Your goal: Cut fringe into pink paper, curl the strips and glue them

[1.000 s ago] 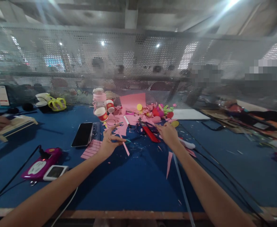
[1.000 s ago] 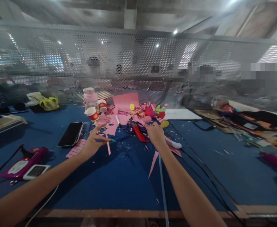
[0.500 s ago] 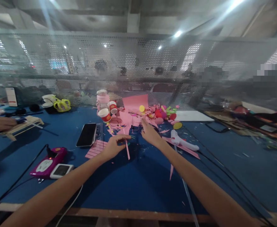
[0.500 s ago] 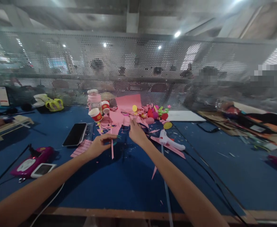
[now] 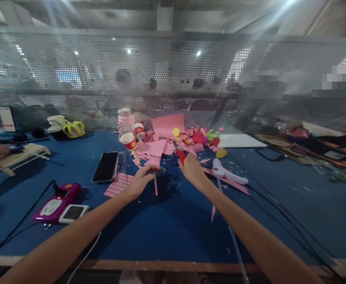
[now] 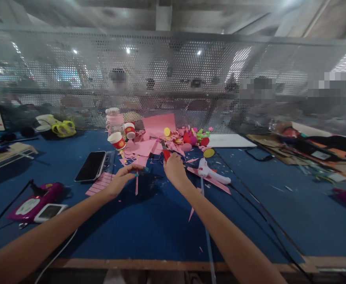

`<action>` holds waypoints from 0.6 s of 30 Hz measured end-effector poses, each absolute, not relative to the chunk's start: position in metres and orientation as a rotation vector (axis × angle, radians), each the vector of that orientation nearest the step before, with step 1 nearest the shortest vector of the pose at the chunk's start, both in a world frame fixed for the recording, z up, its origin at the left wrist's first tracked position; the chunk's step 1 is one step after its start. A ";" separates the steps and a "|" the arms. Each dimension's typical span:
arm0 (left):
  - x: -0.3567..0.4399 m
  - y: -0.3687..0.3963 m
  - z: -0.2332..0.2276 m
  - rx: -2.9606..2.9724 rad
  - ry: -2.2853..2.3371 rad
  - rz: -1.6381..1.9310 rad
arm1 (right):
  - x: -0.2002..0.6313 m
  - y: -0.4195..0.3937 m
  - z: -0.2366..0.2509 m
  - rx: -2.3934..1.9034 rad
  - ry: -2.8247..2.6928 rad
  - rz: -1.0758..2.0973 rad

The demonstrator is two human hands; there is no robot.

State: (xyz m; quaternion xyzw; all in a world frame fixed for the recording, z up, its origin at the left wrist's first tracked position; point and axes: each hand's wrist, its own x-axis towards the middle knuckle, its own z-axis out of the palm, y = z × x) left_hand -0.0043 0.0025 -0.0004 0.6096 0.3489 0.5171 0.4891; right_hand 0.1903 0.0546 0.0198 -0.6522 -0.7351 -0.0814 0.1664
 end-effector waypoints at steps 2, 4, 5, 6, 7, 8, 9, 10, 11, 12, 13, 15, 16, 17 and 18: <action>-0.003 0.003 -0.002 1.483 0.860 1.261 | 0.181 0.056 0.018 -1.781 -2.108 -0.151; -0.003 0.006 -0.006 1.471 0.889 1.259 | 0.174 0.058 0.014 -1.704 -2.133 -0.085; -0.003 0.008 -0.008 1.457 0.902 1.264 | 0.173 0.060 0.013 -1.675 -2.136 -0.069; -0.003 0.009 -0.010 1.443 0.906 1.270 | 0.173 0.061 0.012 -1.659 -2.128 -0.070; -0.003 0.011 -0.013 1.431 0.901 1.284 | 0.176 0.064 0.012 -1.659 -2.107 -0.086; -0.003 0.012 -0.014 1.422 0.893 1.293 | 0.180 0.066 0.012 -1.674 -2.079 -0.113; -0.003 0.013 -0.015 1.417 0.881 1.298 | 0.185 0.069 0.013 -1.704 -2.044 -0.147; -0.002 0.013 -0.015 1.409 0.864 1.299 | 0.191 0.073 0.014 -1.742 -2.014 -0.178; -0.001 0.012 -0.014 1.401 0.842 1.292 | 0.197 0.076 0.015 -1.776 -2.003 -0.197; 0.000 0.011 -0.012 1.392 0.817 1.284 | 0.203 0.080 0.016 -1.805 -2.010 -0.200; 0.001 0.008 -0.010 1.381 0.788 1.276 | 0.207 0.084 0.016 -1.829 -2.025 -0.192; 0.003 0.004 -0.004 1.365 0.724 1.258 | 0.211 0.092 0.017 -1.893 -2.034 -0.172; 0.004 0.001 -0.002 1.358 0.692 1.253 | 0.211 0.095 0.017 -1.933 -2.025 -0.161; 0.004 -0.001 0.001 1.354 0.664 1.254 | 0.210 0.099 0.017 -1.979 -2.010 -0.146; 0.004 -0.002 0.003 1.351 0.640 1.265 | 0.208 0.102 0.018 -2.023 -1.993 -0.127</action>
